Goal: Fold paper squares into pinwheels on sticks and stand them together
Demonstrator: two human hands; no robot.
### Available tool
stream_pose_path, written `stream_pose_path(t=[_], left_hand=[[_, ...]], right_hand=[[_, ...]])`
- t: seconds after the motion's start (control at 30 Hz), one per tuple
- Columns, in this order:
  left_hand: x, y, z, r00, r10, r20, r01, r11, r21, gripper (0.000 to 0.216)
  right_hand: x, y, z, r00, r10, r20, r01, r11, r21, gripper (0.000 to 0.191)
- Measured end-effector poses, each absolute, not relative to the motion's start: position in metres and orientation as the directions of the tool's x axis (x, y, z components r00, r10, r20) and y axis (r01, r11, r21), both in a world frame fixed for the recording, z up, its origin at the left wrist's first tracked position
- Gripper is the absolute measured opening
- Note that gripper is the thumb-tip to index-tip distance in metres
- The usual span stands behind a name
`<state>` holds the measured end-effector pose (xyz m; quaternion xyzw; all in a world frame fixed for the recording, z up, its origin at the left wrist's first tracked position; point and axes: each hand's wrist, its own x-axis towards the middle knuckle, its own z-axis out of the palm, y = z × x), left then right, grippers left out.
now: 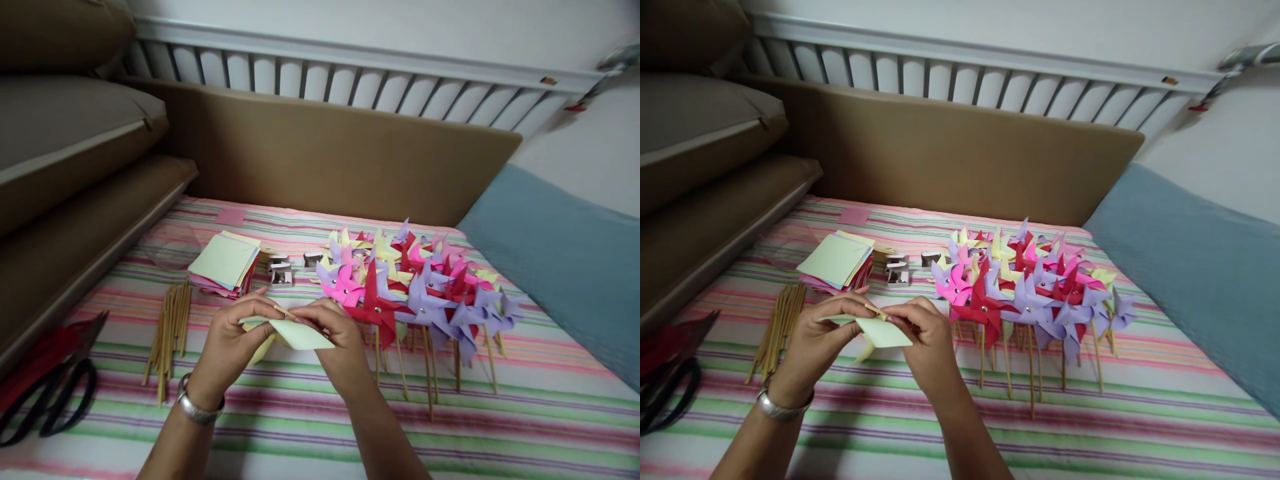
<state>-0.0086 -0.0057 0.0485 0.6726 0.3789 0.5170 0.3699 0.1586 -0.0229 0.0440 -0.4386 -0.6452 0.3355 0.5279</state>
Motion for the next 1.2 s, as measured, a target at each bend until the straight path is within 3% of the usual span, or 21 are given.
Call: stream_pose_path(t=[0.73,1.2], left_hand=[[-0.0097,-0.0077,0.0495,0.181,0.905,0.385,0.090,-0.405,0.910,0.007],[-0.0082,-0.0084,0.0511,0.207,0.897,0.391,0.096,-0.416,0.904,0.004]], right_hand=[[0.1581,-0.0244,0.0416,-0.058,0.912,0.406,0.191,0.409,-0.892,0.026],[0.1578,-0.0255,0.0452,-0.061,0.915,0.400,0.218,0.403,-0.889,0.023]])
